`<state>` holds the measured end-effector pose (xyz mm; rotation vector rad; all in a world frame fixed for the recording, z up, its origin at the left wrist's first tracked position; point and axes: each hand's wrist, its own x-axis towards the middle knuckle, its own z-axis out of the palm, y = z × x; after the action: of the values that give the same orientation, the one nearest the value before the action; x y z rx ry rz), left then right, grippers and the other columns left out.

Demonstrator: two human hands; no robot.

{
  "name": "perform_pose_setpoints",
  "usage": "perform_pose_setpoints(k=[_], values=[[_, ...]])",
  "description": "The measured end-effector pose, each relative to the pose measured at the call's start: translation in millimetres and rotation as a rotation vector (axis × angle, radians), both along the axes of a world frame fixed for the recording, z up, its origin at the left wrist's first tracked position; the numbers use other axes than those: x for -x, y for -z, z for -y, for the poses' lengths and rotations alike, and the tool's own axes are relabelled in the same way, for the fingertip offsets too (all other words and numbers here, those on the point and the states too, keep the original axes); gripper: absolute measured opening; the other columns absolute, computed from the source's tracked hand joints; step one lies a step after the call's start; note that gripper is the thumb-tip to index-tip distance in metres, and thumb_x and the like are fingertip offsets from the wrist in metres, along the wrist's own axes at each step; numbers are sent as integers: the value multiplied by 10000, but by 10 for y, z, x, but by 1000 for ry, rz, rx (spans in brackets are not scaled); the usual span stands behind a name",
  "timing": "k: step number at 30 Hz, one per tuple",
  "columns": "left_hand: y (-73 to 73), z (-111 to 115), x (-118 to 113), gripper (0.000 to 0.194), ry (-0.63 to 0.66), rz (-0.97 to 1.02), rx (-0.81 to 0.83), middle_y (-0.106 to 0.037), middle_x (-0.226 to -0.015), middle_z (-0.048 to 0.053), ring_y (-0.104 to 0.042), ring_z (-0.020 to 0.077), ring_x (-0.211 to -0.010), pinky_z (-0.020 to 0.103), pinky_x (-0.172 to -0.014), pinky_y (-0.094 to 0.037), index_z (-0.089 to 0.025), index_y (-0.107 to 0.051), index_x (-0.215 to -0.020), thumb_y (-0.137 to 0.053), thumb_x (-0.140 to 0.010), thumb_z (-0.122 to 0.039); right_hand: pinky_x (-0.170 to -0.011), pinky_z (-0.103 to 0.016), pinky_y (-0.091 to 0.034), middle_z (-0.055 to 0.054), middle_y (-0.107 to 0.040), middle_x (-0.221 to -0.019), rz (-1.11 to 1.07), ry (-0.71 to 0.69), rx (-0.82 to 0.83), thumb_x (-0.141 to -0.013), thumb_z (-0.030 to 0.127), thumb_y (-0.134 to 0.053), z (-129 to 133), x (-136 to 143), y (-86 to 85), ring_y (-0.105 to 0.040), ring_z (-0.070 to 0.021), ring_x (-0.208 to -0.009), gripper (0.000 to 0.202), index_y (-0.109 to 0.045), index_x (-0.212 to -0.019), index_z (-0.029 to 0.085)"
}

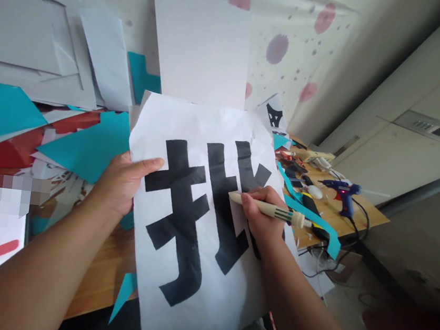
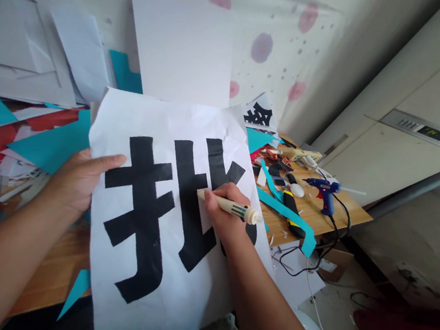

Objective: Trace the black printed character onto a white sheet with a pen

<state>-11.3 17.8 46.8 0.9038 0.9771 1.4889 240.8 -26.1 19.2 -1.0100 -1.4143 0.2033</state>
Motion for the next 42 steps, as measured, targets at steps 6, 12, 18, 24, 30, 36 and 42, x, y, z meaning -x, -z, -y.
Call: perform_pose_setpoints(k=[6, 12, 18, 24, 30, 36, 42], values=[[20, -9, -14, 464, 2, 9, -1, -789, -1004, 84, -758, 270, -838, 296, -655, -636, -170, -766, -1013, -883, -566, -215, -485, -272, -472, 29, -644, -581, -17, -2, 46, -745, 250, -701, 10, -13, 16, -584, -146, -515, 197, -561, -607, 232], [13, -16, -7, 436, 5, 25, -9, -797, -952, 61, -758, 255, -808, 287, -625, -634, -170, -768, -987, -884, -569, -205, -560, -308, -539, 24, -639, -581, -58, -118, 110, -740, 249, -693, 32, -41, 34, -690, -197, -619, 216, -542, -586, 232], [18, -14, 6, 450, -2, 29, -11, -798, -927, 56, -757, 244, -781, 285, -621, -633, -165, -769, -987, -890, -555, -206, -576, -315, -549, 18, -676, -623, -93, -116, 92, -745, 226, -699, 49, -44, 46, -713, -204, -645, 199, -560, -603, 231], [25, -22, 8, 461, 6, 22, -2, -797, -945, 62, -757, 251, -796, 289, -630, -631, -168, -768, -1000, -885, -555, -203, -626, -333, -590, 40, -604, -565, -125, -188, 111, -725, 207, -694, 44, -55, 58, -736, -221, -688, 216, -539, -575, 231], [27, -20, -5, 468, -4, 8, -3, -794, -966, 71, -757, 262, -821, 290, -632, -630, -164, -767, -1007, -883, -556, -213, -642, -344, -610, 46, -576, -541, -108, -223, 98, -706, 191, -686, 49, -72, 61, -731, -218, -674, 223, -527, -554, 232], [37, -25, 12, 483, -8, 4, 4, -794, -961, 81, -756, 262, -790, 296, -616, -630, -153, -761, -1007, -886, -544, -213, -670, -358, -624, 48, -566, -543, -106, -245, 101, -707, 170, -675, 38, -90, 75, -705, -196, -647, 235, -516, -545, 232], [51, -47, 19, 479, 5, -3, 6, -795, -962, 70, -756, 249, -786, 296, -640, -633, -162, -762, -1011, -881, -551, -218, -776, -424, -615, 72, -505, -516, -266, -314, 46, -730, 195, -679, 7, -108, 147, -596, -143, -537, 225, -534, -562, 235]])
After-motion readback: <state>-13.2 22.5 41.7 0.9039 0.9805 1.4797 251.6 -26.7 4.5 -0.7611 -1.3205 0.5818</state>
